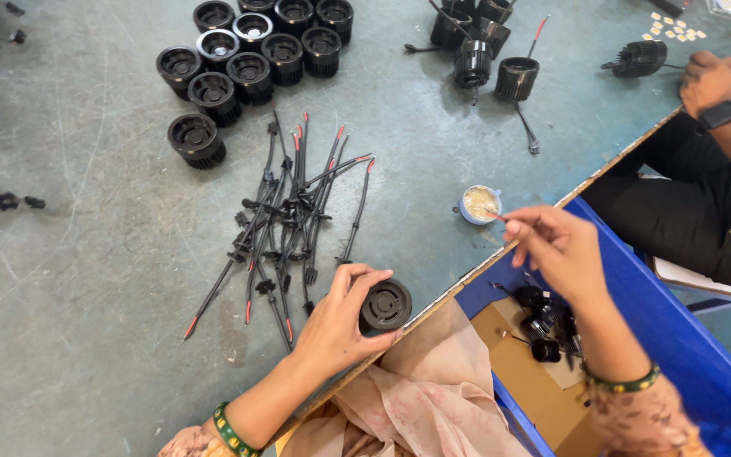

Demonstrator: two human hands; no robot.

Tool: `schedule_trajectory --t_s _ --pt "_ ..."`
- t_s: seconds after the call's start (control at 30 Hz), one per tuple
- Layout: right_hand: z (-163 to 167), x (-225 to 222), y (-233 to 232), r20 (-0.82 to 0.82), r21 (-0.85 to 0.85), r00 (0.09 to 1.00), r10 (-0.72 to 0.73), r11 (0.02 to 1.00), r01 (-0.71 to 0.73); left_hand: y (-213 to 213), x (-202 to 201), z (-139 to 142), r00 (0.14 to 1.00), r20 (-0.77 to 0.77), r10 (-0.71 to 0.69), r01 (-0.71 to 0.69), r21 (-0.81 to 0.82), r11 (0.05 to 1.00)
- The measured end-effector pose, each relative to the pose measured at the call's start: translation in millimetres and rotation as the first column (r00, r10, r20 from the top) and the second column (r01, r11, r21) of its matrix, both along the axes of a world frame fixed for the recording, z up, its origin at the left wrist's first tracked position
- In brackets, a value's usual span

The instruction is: The person picks black cylindrical housings and wires from a table, applies a paste to wire ends, and inserts them into the housings. The person repeats this process for several units, placing finished assemblies aside.

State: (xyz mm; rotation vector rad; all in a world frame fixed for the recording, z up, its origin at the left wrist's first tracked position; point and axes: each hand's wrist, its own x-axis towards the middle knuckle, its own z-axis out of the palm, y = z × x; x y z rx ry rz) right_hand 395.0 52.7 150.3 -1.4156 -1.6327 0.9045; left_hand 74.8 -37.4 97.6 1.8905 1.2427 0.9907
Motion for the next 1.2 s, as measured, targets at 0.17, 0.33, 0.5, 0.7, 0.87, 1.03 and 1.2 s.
schedule_trajectory --t_s 0.17,0.33,0.5,0.7,0.87,1.03,1.2 --pt "-47 -24 -32 -0.429 -0.08 0.903 -0.019 0.997 -0.017 3 -3 -9 0.986 0.166 -0.005 0.008 -0.018 1.0" --pt "-79 -57 -64 -0.622 -0.108 0.783 -0.024 0.993 -0.056 12 1 -28 0.769 0.625 0.135 0.042 -0.261 0.964" --pt "-66 -74 -87 -0.545 -0.058 0.838 -0.01 0.998 -0.026 26 -8 -43 0.197 0.923 0.33 0.483 -0.384 0.787" --pt "-46 -108 -102 -0.411 0.003 0.909 0.071 0.997 -0.076 28 -10 -45 0.144 0.922 0.359 0.524 -0.379 0.763" --pt "-34 -126 -101 -0.324 0.04 0.941 0.096 0.995 -0.088 22 -8 -42 0.214 0.925 0.313 0.476 -0.379 0.794" --pt "-31 -130 -100 -0.265 0.045 0.96 0.09 0.996 -0.081 19 -7 -41 0.237 0.932 0.275 0.468 -0.358 0.808" --pt "-33 -132 -99 -0.28 0.003 0.957 0.083 0.996 -0.085 17 -6 -38 0.289 0.925 0.247 0.443 -0.358 0.822"
